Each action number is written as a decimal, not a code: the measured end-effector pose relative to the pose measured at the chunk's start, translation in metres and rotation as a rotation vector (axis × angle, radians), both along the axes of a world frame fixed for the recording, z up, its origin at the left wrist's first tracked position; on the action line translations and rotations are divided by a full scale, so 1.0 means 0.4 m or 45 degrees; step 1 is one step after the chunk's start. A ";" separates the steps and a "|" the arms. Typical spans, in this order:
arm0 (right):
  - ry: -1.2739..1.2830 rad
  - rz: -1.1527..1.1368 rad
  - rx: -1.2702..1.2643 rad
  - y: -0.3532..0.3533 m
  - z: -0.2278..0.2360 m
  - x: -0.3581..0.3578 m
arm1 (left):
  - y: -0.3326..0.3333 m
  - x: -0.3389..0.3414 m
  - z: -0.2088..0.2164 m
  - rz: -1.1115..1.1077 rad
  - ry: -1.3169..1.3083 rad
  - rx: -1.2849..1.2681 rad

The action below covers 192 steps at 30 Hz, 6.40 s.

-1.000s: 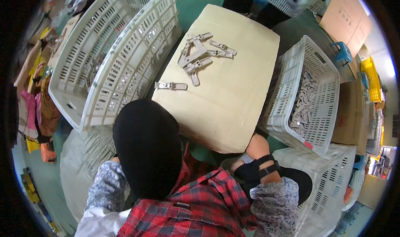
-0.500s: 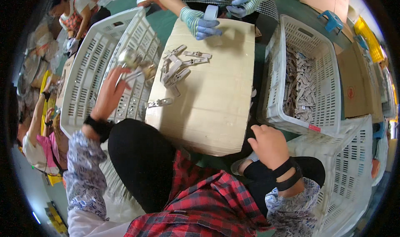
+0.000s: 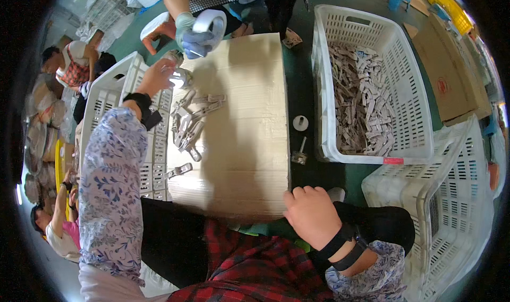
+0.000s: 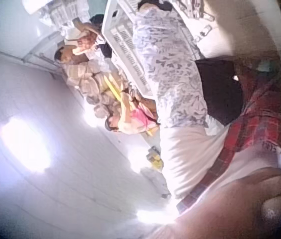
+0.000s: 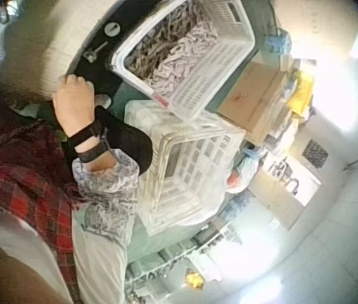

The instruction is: The person assembles a component by fitting plastic clips onto the arms of a metal base by hand. Once all the clips are attached, they place the completed assembly into a white plastic crate and reach for another base.

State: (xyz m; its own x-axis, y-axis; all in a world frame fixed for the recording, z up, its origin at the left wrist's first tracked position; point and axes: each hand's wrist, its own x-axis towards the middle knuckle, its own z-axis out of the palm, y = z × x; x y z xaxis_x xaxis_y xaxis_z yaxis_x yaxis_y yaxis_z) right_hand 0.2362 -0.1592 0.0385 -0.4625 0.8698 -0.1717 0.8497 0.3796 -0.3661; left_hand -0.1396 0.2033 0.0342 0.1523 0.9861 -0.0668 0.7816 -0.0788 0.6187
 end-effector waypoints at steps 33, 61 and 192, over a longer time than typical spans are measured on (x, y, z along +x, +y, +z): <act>0.026 0.071 -0.075 0.008 -0.004 -0.011 | 0.069 -0.097 0.068 -0.250 0.493 0.625; 0.709 -0.683 0.350 0.024 -0.027 0.031 | -0.978 0.445 -0.136 0.218 -1.362 -0.878; 0.186 -0.149 0.379 -0.027 -0.150 -0.005 | -1.057 0.378 -0.187 -0.808 0.303 0.373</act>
State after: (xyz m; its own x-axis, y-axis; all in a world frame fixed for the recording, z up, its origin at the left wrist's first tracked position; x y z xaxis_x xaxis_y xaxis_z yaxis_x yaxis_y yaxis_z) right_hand 0.2342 -0.1699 -0.0216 -0.3576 0.9205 0.1576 0.8407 0.3908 -0.3749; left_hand 0.0116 -0.2194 -0.0405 0.7134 0.6958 0.0836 0.6414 -0.6963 0.3221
